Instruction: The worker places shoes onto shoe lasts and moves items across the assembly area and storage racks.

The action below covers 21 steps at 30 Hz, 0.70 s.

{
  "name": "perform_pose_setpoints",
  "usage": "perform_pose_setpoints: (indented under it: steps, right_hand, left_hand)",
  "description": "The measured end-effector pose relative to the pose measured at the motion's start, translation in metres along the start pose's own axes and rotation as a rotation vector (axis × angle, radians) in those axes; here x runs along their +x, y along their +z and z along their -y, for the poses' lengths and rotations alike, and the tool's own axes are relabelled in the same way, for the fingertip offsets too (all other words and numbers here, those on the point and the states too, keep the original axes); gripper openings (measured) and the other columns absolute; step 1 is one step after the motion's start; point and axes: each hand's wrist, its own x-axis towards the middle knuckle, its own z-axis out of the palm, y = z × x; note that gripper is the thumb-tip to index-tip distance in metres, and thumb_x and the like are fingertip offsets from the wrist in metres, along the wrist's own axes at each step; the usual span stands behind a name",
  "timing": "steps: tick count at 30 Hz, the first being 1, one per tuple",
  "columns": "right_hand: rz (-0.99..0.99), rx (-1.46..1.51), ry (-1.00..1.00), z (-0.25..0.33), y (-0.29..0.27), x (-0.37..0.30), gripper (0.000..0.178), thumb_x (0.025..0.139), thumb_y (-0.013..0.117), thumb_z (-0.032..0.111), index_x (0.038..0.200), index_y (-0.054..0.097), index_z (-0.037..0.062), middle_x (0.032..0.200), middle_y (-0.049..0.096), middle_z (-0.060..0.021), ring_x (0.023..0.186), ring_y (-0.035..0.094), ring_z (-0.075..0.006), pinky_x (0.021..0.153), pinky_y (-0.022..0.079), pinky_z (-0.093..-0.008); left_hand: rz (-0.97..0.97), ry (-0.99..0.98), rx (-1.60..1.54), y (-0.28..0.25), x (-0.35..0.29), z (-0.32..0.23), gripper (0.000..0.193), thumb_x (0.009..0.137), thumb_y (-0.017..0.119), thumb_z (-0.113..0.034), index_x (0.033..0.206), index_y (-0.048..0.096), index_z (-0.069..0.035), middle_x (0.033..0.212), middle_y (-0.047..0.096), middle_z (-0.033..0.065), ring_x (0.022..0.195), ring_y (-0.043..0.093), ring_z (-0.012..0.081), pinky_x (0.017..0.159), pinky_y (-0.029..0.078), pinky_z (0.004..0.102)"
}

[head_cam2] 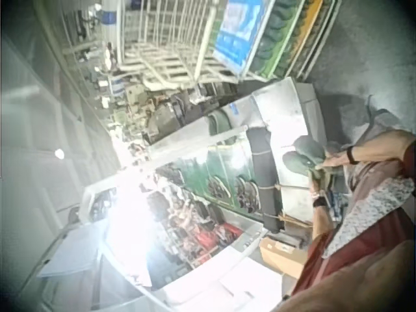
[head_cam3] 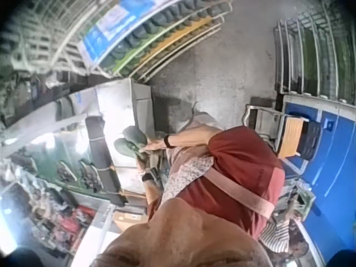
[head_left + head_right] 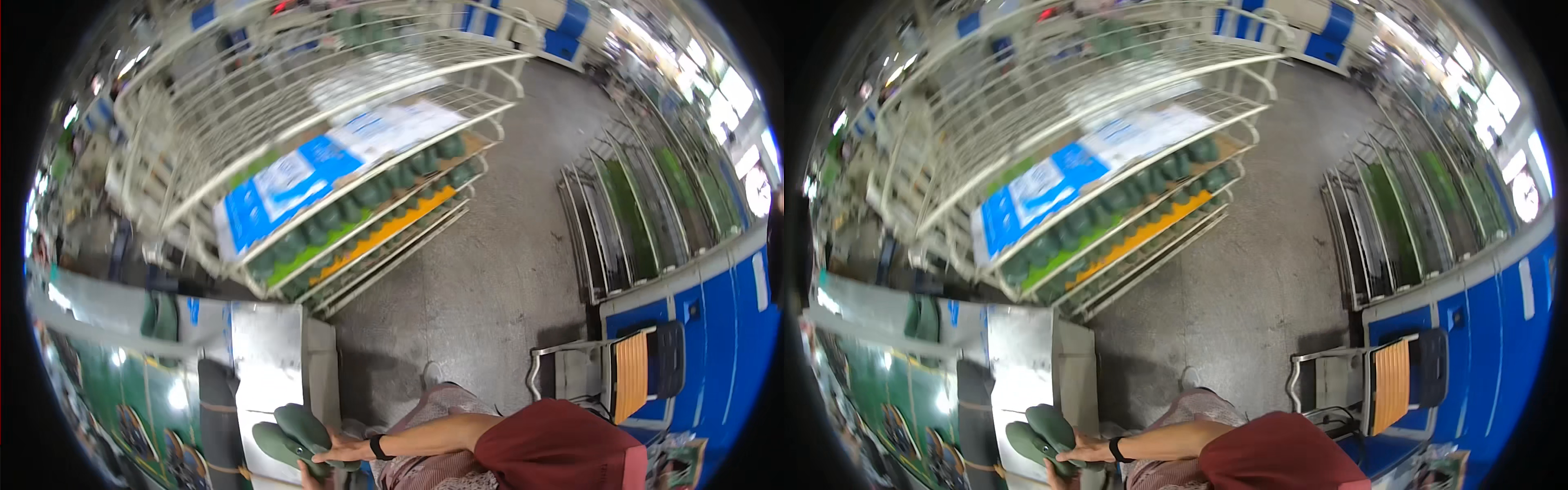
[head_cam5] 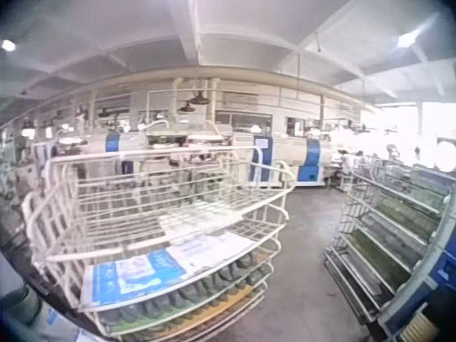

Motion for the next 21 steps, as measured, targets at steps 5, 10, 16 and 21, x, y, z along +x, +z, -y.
perform_pose_setpoints:
  steps: [5,10,16,21]
  right_hand:
    - [-0.011,0.165,-0.043,0.092,-0.139,-0.09,0.113,0.082,0.077,0.055,0.163,0.011,0.0113,0.159,0.033,-0.0198,0.148,0.032,-0.0331,0.12,0.03,-0.0416]
    - [-0.327,0.232,-0.14,0.129,-0.255,-0.175,0.117,0.08,0.077,0.056,0.161,0.014,0.0011,0.161,0.026,-0.0245,0.151,0.026,-0.036,0.121,0.027,-0.0438]
    - [-0.771,0.243,-0.279,0.128,-0.424,-0.21,0.125,0.079,0.076,0.061,0.161,0.008,-0.0041,0.164,0.021,-0.03,0.153,0.022,-0.0403,0.124,0.024,-0.0439]
    - [-0.931,0.274,-0.313,0.223,-0.554,-0.269,0.121,0.081,0.077,0.056,0.162,0.008,-0.0019,0.163,0.025,-0.0278,0.151,0.026,-0.0388,0.122,0.027,-0.0459]
  left_hand:
    - [-0.039,-0.082,-0.329,0.221,-0.031,-0.054,0.048,0.1,0.065,-0.043,0.126,0.064,-0.004,0.121,0.069,0.0092,0.111,0.065,0.0221,0.099,0.054,0.0357]
    - [0.218,0.296,0.274,0.342,-0.017,-0.069,0.061,0.088,0.076,-0.026,0.134,0.056,0.007,0.115,0.071,0.0149,0.091,0.072,0.0257,0.078,0.059,0.0356]
    - [0.741,0.669,0.904,0.561,0.036,-0.112,0.064,0.073,0.087,-0.029,0.125,0.062,0.0,0.11,0.074,0.0164,0.094,0.073,0.0307,0.085,0.057,0.0407]
    - [0.501,0.825,1.381,0.762,0.045,-0.141,0.074,0.069,0.084,-0.045,0.125,0.061,-0.002,0.108,0.073,0.0211,0.099,0.07,0.0402,0.087,0.055,0.0472]
